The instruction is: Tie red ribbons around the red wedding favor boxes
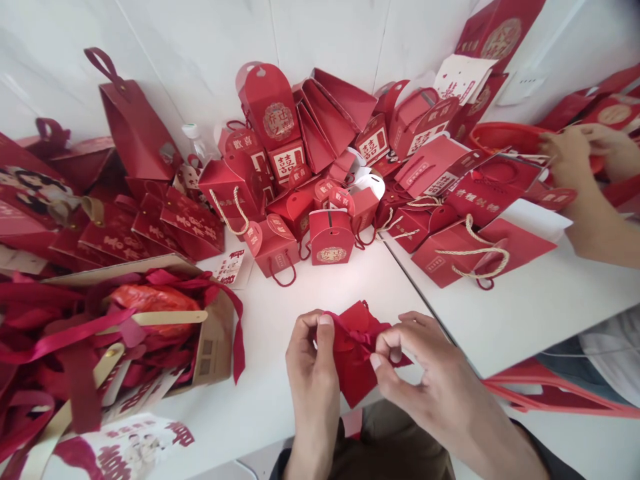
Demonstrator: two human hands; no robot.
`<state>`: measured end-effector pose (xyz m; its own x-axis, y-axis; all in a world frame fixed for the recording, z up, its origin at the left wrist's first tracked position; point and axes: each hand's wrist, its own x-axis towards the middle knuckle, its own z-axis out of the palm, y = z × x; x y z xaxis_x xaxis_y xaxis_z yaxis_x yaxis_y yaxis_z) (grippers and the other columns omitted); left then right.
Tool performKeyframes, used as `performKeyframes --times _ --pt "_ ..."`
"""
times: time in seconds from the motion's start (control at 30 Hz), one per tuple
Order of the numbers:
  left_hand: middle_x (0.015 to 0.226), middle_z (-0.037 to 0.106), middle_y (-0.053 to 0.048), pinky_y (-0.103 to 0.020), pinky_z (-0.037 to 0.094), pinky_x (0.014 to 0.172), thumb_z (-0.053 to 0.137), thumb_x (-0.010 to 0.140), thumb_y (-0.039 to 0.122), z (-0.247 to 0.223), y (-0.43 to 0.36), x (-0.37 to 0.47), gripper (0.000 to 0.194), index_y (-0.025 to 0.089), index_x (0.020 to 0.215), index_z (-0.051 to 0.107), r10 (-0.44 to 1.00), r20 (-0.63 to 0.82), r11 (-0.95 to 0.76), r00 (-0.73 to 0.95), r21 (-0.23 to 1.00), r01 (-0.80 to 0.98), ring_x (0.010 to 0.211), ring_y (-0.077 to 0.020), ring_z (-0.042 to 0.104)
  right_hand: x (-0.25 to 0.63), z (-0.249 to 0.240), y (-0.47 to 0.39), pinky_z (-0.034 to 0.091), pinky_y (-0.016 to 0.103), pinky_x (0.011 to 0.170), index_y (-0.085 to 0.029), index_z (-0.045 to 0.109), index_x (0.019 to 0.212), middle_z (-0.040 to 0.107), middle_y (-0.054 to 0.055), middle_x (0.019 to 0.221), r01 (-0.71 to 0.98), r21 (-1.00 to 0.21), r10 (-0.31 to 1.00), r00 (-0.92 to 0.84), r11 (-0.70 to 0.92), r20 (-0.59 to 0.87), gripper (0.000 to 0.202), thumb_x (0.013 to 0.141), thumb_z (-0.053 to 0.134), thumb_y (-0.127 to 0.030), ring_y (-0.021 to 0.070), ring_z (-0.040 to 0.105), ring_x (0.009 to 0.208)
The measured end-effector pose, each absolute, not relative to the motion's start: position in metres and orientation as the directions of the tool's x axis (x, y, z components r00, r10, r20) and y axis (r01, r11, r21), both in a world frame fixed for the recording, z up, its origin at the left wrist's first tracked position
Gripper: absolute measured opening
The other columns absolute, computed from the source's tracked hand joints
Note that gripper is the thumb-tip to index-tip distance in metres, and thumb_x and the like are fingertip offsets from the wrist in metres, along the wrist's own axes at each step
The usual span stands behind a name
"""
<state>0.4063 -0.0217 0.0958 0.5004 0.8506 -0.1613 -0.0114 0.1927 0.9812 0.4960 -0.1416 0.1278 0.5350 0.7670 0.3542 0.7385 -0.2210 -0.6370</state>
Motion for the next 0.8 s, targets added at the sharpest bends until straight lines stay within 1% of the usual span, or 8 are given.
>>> performKeyframes --times 0.13,0.2,0.3,0.37,0.43,0.5,0.6,0.8 --pt "0.078 0.062 0.001 -0.025 0.048 0.068 0.064 0.095 0.048 0.093 -0.024 0.406 0.030 0.020 0.085 0.060 0.852 -0.186 0.225 0.490 0.974 -0.021 0.069 -0.0135 0.055 0.495 0.138 -0.157 0.050 0.033 0.071 -0.026 0.047 0.079 0.055 -0.003 0.073 0.656 -0.730 0.865 0.464 -0.192 0.189 0.018 0.087 0.055 -0.011 0.0192 0.057 0.077" --pt "0.078 0.061 0.001 -0.024 0.047 0.067 0.064 0.094 0.048 0.092 -0.023 0.405 0.030 0.020 0.083 0.059 0.847 -0.169 0.212 0.505 0.977 -0.029 0.070 -0.0137 0.054 0.502 0.141 -0.164 0.050 0.029 0.063 -0.027 0.052 0.081 0.058 -0.003 0.074 0.538 -0.813 0.890 0.453 -0.224 0.055 0.015 0.092 0.057 -0.018 0.0181 0.059 0.072" --pt "0.079 0.059 0.001 -0.023 0.045 0.066 0.065 0.094 0.046 0.093 -0.022 0.404 0.030 0.020 0.080 0.058 0.836 -0.154 0.216 0.527 0.975 -0.059 0.070 -0.0136 0.052 0.518 0.138 -0.167 0.046 0.026 0.048 -0.030 0.064 0.102 0.065 0.001 0.088 0.420 -0.844 0.788 0.616 -0.334 -0.005 0.014 0.101 0.055 -0.040 0.0187 0.063 0.074" --pt "0.079 0.058 0.001 -0.023 0.045 0.066 0.065 0.094 0.045 0.095 -0.022 0.403 0.030 0.020 0.080 0.058 0.830 -0.144 0.218 0.538 0.973 -0.077 0.070 -0.0134 0.051 0.527 0.133 -0.165 0.050 0.027 0.053 -0.031 0.066 0.114 0.068 0.003 0.102 0.448 -0.811 0.742 0.670 -0.376 0.027 0.023 0.100 0.058 -0.048 0.0212 0.066 0.089" --pt "0.080 0.059 0.000 -0.023 0.045 0.066 0.065 0.095 0.045 0.096 -0.022 0.402 0.029 0.020 0.082 0.059 0.829 -0.121 0.193 0.546 0.978 -0.076 0.070 -0.0134 0.052 0.532 0.129 -0.161 0.052 0.028 0.061 -0.031 0.068 0.106 0.069 0.002 0.105 0.483 -0.786 0.781 0.625 -0.386 0.000 0.018 0.099 0.060 -0.046 0.0217 0.066 0.095" --pt "0.082 0.061 -0.001 -0.024 0.046 0.068 0.064 0.095 0.044 0.096 -0.021 0.401 0.028 0.020 0.082 0.061 0.829 -0.089 0.147 0.551 0.987 -0.061 0.072 -0.0140 0.055 0.533 0.128 -0.159 0.049 0.028 0.059 -0.030 0.067 0.095 0.069 0.000 0.098 0.474 -0.786 0.806 0.589 -0.397 -0.052 0.019 0.101 0.056 -0.045 0.0196 0.066 0.084" --pt "0.088 0.065 -0.002 -0.026 0.048 0.073 0.063 0.096 0.042 0.093 -0.019 0.397 0.026 0.020 0.083 0.062 0.838 -0.063 0.091 0.541 0.996 -0.025 0.079 -0.0160 0.059 0.532 0.129 -0.159 0.046 0.029 0.056 -0.029 0.066 0.095 0.069 0.000 0.094 0.412 -0.820 0.780 0.623 -0.397 -0.064 0.024 0.103 0.053 -0.048 0.0186 0.064 0.076" --pt "0.098 0.068 -0.005 -0.029 0.049 0.079 0.064 0.094 0.042 0.089 -0.021 0.390 0.024 0.021 0.083 0.065 0.871 -0.052 0.041 0.488 0.999 0.034 0.086 -0.0190 0.062 0.536 0.124 -0.159 0.056 0.034 0.079 -0.022 0.062 0.080 0.070 0.010 0.123 0.155 -0.964 0.804 0.588 -0.217 -0.087 0.027 0.096 0.067 -0.044 0.0252 0.069 0.102"
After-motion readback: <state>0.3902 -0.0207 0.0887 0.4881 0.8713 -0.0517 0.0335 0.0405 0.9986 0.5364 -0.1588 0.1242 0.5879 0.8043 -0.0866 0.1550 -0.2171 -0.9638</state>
